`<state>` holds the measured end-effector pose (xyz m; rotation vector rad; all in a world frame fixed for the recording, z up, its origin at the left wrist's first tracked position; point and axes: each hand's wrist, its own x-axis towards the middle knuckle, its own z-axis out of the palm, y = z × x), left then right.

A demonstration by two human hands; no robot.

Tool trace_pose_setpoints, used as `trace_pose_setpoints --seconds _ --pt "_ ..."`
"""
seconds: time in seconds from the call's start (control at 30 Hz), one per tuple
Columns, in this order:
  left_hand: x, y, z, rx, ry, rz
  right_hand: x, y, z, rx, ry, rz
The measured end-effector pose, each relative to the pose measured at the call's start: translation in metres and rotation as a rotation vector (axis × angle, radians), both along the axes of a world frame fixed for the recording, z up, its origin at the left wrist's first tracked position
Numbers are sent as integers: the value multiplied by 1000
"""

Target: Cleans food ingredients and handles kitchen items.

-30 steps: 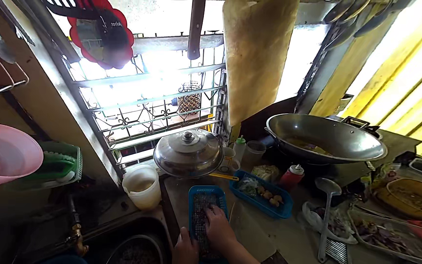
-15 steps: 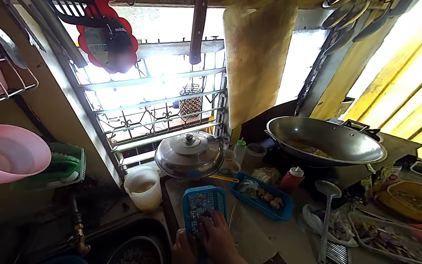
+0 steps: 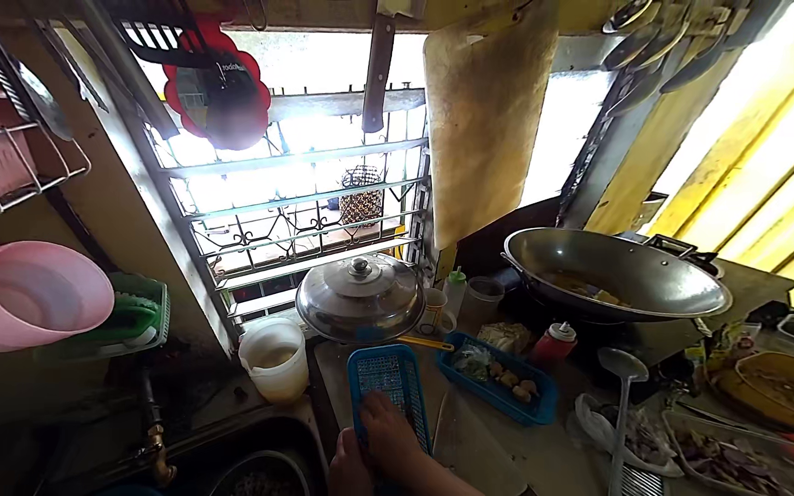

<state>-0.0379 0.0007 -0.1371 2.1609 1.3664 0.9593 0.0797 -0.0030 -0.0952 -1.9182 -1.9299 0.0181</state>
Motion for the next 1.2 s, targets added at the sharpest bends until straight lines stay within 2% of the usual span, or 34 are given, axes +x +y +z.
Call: trace_pose_setpoints --seconds 0.07,0.13,0.27,0.43,0.57,0.63,0.7,0.77,0.83,0.9,1.07,1.13,1.2 --pt "-1 0 1 6 -18 -17 -3 -11 -9 134 -39 50" --pt "0 0 0 20 -5 -10 5 -5 1 260 -27 -15" --pt "1 -2 -2 38 9 -21 21 34 28 265 27 -149" --pt "-2 1 0 52 0 -51 18 36 6 280 -100 23" --pt "-1 4 5 -28 28 -48 14 -9 -20 89 -166 186" --pt "0 4 8 -49 30 -47 10 -23 -18 -4 -121 222" --pt "0 3 6 -32 16 -50 13 -22 -2 9 -100 171" --pt "0 2 2 18 -1 -44 23 -10 26 22 -87 2" --pt "2 2 0 59 -1 -31 34 8 50 -133 -100 -195" --pt "4 2 -2 60 6 -12 33 15 53 -332 -132 -287" --pt "9 7 8 -27 43 7 -6 -22 19 -563 -26 -305" --pt "9 7 13 -82 68 -1 -12 -30 29 -629 18 -266" --pt "8 7 14 -112 76 -8 -3 -21 46 -564 38 -226"
